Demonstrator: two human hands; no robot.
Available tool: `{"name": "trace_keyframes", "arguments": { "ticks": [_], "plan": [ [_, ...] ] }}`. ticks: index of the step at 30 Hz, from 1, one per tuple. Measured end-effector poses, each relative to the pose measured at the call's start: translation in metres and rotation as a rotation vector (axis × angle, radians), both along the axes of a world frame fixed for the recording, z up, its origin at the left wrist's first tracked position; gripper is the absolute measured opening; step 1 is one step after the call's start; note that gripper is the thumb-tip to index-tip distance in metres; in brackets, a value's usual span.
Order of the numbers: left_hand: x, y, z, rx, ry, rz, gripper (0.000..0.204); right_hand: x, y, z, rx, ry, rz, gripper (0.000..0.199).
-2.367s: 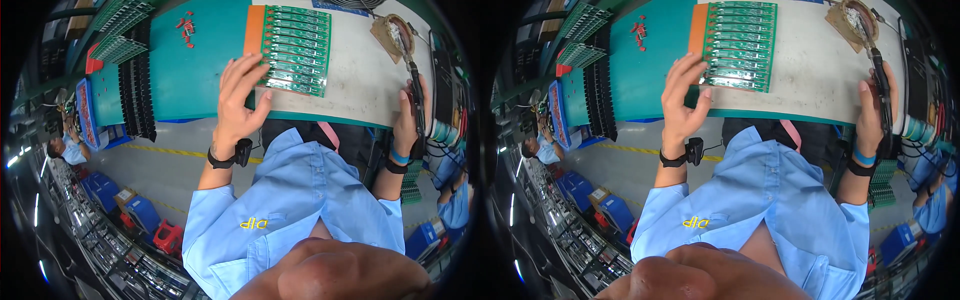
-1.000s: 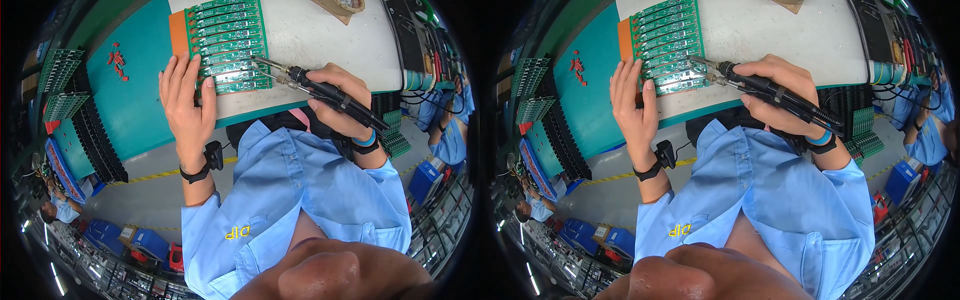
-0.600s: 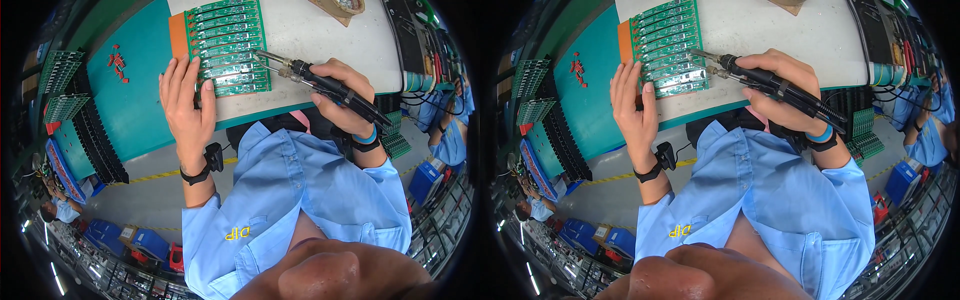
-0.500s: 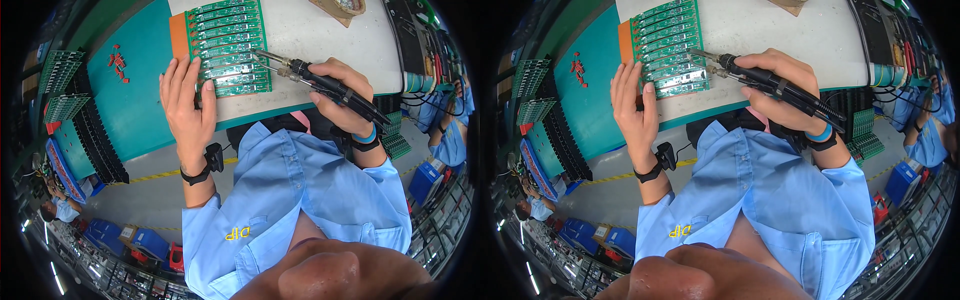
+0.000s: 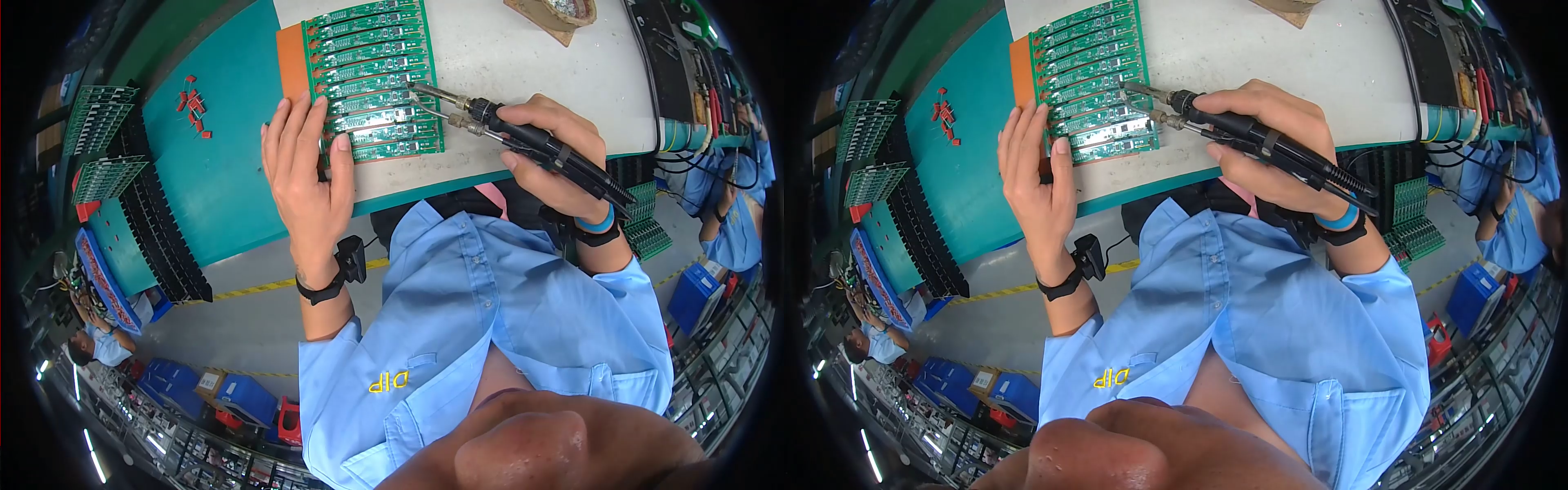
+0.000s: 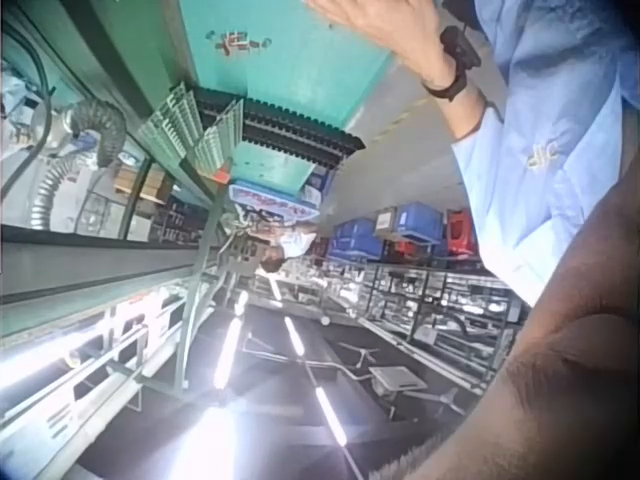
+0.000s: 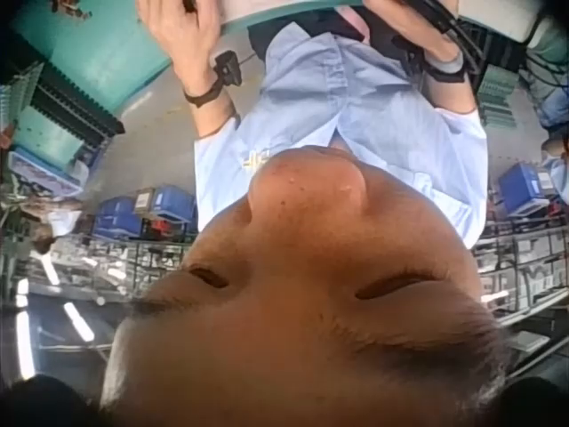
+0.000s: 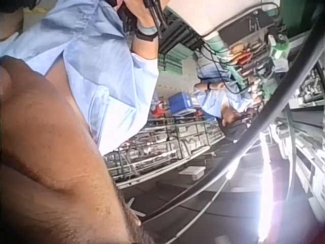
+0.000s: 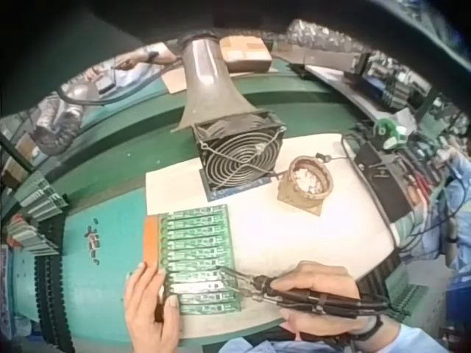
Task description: The person solders components onto a circuit board using a soldering iron, then sets it aside to pick up another board. They place a metal plate over the new board and flip it over onto a foam pad.
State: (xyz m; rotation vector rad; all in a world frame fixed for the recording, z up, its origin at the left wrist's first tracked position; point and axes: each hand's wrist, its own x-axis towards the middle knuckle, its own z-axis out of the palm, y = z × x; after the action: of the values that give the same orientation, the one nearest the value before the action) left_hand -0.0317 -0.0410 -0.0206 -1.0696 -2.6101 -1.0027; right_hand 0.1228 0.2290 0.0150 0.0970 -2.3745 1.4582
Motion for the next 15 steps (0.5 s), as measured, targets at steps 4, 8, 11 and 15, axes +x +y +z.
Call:
{"name": "trace_keyframes", "arguments": {
  "ticks": [4,8,11,15],
  "plan": [
    [-0.0002,0.0,0.0001,-0.001,-0.003,0.0,0.041,0.0003,0.0015,0.0014,-0.001,0.011,-0.032,0.043],
    [0.0007,-0.0007,0.0004,0.0,-0.005,0.001,0.041,-0.0016,0.0033,0.0006,-0.007,0.004,-0.052,0.043],
    [0.0008,-0.0003,0.0006,0.0,-0.006,0.004,0.041,-0.0045,0.0038,-0.0016,-0.002,0.004,-0.045,0.044],
    [0.0008,0.0007,0.0009,-0.002,-0.011,0.003,0.041,-0.0065,0.004,-0.0049,-0.017,-0.003,-0.046,0.044]
  ]
}}
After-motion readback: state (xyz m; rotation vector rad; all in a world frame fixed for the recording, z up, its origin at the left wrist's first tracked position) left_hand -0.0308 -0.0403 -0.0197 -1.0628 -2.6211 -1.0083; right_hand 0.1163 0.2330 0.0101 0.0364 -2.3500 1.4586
